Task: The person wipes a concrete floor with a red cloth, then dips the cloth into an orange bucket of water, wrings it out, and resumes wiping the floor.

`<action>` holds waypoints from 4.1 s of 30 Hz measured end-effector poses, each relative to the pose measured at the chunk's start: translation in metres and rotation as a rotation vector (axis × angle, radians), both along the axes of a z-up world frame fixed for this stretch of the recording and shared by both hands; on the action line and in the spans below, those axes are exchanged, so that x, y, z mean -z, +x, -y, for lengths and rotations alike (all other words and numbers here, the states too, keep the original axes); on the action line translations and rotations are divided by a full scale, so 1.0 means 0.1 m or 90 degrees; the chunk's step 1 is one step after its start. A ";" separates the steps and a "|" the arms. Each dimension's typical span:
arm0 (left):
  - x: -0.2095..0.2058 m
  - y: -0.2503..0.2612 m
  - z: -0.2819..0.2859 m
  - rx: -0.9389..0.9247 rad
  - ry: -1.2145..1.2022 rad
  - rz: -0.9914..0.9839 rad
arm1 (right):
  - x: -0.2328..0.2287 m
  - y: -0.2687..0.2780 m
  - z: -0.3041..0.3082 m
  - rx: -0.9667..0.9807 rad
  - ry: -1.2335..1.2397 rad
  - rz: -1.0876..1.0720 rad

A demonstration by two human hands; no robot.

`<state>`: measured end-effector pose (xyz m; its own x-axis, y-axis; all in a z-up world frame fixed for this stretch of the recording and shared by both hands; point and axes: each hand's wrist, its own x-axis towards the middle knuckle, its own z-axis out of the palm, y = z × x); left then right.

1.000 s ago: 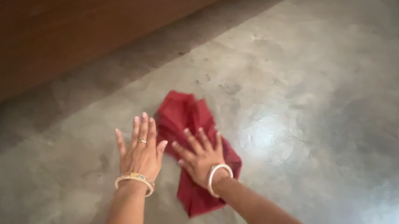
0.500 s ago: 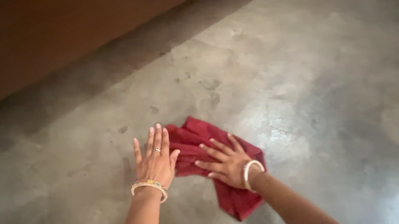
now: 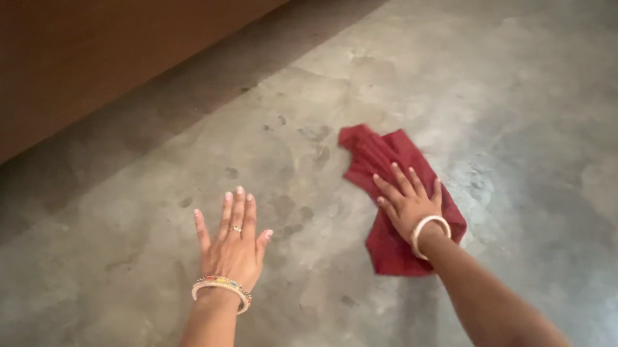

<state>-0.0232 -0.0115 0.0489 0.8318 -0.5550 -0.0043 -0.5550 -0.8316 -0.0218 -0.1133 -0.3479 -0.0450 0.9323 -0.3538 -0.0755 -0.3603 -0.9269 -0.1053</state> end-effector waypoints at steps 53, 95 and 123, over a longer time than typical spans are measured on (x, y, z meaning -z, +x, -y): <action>0.23 0.66 1.91 -0.162 -0.132 -0.040 | -0.05 0.73 0.67 -0.055 0.040 0.057; -0.03 1.74 0.99 -0.022 -0.033 -0.061 | -0.45 1.57 -1.28 -0.445 0.064 -0.099; 0.38 1.88 1.85 -0.128 -0.022 -0.201 | -0.12 2.57 1.30 -0.108 0.024 0.005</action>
